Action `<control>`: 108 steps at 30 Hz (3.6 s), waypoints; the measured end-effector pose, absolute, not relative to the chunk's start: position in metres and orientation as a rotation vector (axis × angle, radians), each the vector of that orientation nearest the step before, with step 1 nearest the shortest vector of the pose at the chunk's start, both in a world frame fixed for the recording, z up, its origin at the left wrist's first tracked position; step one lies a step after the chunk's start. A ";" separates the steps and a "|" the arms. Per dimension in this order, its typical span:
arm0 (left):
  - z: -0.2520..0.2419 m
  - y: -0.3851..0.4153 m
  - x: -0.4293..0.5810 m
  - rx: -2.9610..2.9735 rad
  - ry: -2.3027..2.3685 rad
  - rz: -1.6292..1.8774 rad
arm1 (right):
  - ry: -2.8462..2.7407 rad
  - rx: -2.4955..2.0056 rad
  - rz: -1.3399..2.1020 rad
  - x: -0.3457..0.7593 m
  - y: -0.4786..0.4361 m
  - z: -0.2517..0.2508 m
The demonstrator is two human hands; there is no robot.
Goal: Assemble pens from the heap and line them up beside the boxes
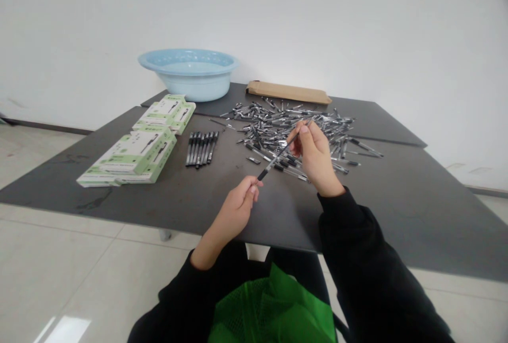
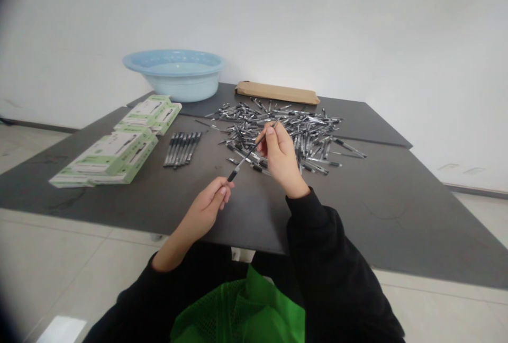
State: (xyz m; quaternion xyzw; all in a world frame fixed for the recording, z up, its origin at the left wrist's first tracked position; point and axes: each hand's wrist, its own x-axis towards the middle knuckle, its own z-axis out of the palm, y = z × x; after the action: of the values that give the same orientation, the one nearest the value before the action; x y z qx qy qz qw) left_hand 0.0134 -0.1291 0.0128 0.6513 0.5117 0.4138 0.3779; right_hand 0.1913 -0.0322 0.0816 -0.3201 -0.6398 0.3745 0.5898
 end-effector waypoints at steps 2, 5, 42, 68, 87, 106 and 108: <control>0.013 -0.129 0.013 1.665 1.304 1.061 | -1.482 -0.740 0.875 0.192 -0.032 0.081; 0.013 -0.129 0.013 1.667 1.309 1.059 | -1.480 -0.720 0.883 0.192 -0.032 0.081; 0.012 -0.125 0.009 1.449 1.355 1.225 | -1.908 -0.959 0.842 0.178 -0.026 0.052; 0.012 -0.113 -0.014 2.030 2.265 0.836 | -2.210 -1.369 0.120 0.175 -0.008 0.031; 0.028 -0.111 -0.016 2.006 2.288 0.765 | -1.856 -1.104 0.720 0.189 -0.002 0.038; 0.057 0.002 0.035 1.371 1.215 1.180 | -1.414 -0.969 1.092 0.222 0.010 0.050; 0.058 -0.003 0.038 1.345 1.164 1.127 | -1.414 -0.963 1.084 0.222 0.009 0.051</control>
State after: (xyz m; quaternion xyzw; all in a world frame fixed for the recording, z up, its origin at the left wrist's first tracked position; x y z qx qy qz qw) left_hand 0.0376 -0.0034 0.0583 0.5550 0.4801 0.4650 0.4952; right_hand 0.2220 0.0092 0.0506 -0.4032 -0.5923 0.4541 0.5296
